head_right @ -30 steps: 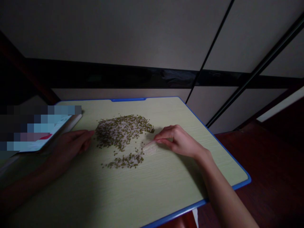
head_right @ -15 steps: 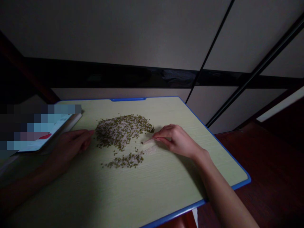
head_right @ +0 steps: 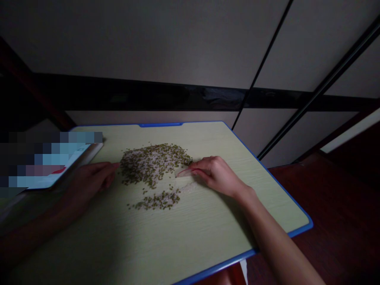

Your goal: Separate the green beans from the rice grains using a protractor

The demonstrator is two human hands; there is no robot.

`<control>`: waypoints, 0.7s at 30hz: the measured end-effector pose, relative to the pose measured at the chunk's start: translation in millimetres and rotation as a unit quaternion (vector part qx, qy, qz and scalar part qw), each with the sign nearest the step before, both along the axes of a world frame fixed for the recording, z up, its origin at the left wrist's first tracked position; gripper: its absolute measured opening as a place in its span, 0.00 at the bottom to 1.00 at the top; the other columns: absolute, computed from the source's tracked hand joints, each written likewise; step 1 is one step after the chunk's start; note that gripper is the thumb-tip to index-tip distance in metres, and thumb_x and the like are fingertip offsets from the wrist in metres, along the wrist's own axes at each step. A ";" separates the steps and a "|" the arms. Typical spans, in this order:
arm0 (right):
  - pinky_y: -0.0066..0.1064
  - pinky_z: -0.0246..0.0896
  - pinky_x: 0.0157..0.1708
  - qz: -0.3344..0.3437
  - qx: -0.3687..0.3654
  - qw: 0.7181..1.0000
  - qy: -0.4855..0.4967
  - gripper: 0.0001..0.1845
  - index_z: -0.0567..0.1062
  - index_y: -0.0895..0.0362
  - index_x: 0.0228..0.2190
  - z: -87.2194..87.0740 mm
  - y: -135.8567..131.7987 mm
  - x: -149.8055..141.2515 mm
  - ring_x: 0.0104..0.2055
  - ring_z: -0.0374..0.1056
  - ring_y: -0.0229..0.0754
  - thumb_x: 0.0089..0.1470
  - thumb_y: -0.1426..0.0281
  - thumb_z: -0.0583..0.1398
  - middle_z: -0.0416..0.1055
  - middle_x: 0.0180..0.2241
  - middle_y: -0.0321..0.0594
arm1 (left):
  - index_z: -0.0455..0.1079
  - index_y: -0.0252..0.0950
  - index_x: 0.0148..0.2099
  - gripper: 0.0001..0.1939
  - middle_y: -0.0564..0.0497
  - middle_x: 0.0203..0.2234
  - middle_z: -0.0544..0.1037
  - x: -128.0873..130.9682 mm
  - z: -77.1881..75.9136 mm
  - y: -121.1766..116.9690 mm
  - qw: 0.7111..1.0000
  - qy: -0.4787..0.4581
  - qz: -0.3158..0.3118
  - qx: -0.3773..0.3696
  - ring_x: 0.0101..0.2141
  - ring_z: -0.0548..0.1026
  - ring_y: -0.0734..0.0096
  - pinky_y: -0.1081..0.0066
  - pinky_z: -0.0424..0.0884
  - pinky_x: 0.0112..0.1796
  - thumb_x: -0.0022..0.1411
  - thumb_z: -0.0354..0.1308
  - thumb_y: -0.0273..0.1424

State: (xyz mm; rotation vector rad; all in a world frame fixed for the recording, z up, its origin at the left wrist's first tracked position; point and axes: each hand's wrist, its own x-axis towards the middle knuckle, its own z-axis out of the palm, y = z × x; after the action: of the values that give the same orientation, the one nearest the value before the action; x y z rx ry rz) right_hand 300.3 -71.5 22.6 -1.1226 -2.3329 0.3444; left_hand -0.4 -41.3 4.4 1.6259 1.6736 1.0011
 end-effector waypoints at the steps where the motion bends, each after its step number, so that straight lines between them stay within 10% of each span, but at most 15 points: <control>1: 0.32 0.66 0.34 -0.007 0.002 1.000 -0.001 0.14 0.77 0.53 0.40 -0.5 0.5 -1.3 0.35 0.72 0.40 0.56 0.73 0.53 0.77 0.36 0.40 | 0.56 0.39 0.12 0.21 0.60 0.07 0.58 0.0 -0.1 0.0 1.000 -0.002 0.001 -0.001 0.13 0.57 0.78 0.74 0.54 0.19 0.48 0.50 0.45; 21: 0.34 0.64 0.34 0.034 0.099 0.994 0.021 0.13 0.77 0.58 0.37 -1.8 0.8 -10.7 0.32 0.71 0.41 0.56 0.73 0.53 0.78 0.33 0.43 | 0.56 0.39 0.12 0.21 0.60 0.07 0.57 2.0 2.9 -1.5 1.000 -0.003 0.002 -0.009 0.13 0.57 0.78 0.74 0.54 0.20 0.49 0.50 0.44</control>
State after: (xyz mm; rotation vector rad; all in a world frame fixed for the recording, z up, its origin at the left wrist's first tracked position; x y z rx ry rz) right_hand 289.6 -70.8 20.8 -0.9331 -2.3149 0.1550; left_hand 1.6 -42.7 7.3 1.6076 1.6778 0.9900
